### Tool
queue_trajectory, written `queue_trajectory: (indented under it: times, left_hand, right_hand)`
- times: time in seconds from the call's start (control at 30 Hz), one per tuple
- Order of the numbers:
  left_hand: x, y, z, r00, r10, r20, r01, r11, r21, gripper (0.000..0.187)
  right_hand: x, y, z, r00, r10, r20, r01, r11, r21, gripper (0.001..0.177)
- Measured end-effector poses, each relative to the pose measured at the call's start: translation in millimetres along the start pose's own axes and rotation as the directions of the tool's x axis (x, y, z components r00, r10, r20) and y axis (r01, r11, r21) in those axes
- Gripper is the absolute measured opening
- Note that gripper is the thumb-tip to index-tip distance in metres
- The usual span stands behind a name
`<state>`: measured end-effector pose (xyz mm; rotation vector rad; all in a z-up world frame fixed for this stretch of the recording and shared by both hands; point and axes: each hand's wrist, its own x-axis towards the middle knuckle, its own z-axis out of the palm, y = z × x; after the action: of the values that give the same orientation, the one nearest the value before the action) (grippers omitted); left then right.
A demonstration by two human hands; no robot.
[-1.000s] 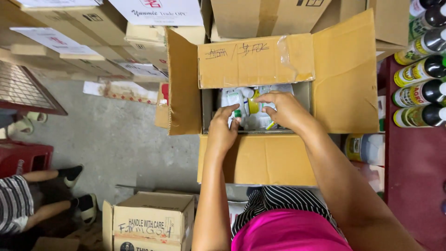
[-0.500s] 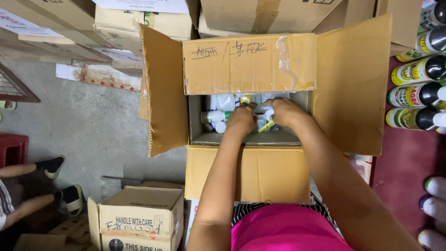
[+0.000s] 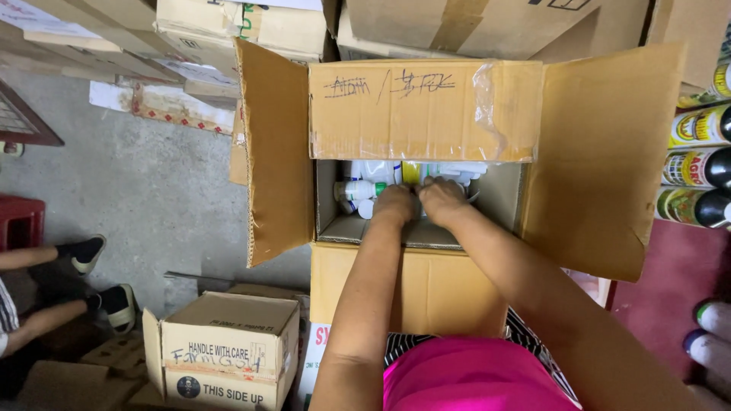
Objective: Unpacking bottles and cartons of agricultural supplies from a shipping box and organizing them on shelves.
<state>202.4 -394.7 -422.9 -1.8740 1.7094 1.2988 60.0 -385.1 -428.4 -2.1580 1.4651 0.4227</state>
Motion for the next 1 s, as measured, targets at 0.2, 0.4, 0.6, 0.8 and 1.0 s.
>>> queue_trajectory:
  times: [0.2,0.4,0.6,0.8,1.0]
  left_hand:
    - [8,-6,6,0.997,0.068,-0.048,-0.067,0.998,0.005,0.036]
    - [11,-14,13,0.99,0.142,-0.021,-0.14,0.987,0.081,0.041]
    - [28,-22,16,0.971,0.222,-0.087,-0.217,0.974,0.063,0.043]
    - [35,-21,14,0.956,0.244,-0.16,-0.23,0.968,0.103,0.053]
    - [40,-23,11,0.916,0.324,-0.235,-0.302,0.945,0.127,0.042]
  right_hand:
    - [-10,-13,-39,0.978,0.082,0.19,-0.079,0.997,-0.025,0.054]
    - [-16,-13,-39,0.976,0.091,0.195,-0.097,0.995,0.02,0.055]
    - [10,8,14,0.995,0.021,0.096,-0.018,0.999,-0.032,0.031]
    - [-5,-1,-13,0.994,0.042,0.102,-0.041,0.999,-0.012,0.031]
    - [-5,-3,-15,0.998,0.047,0.052,-0.052,0.993,0.109,0.034]
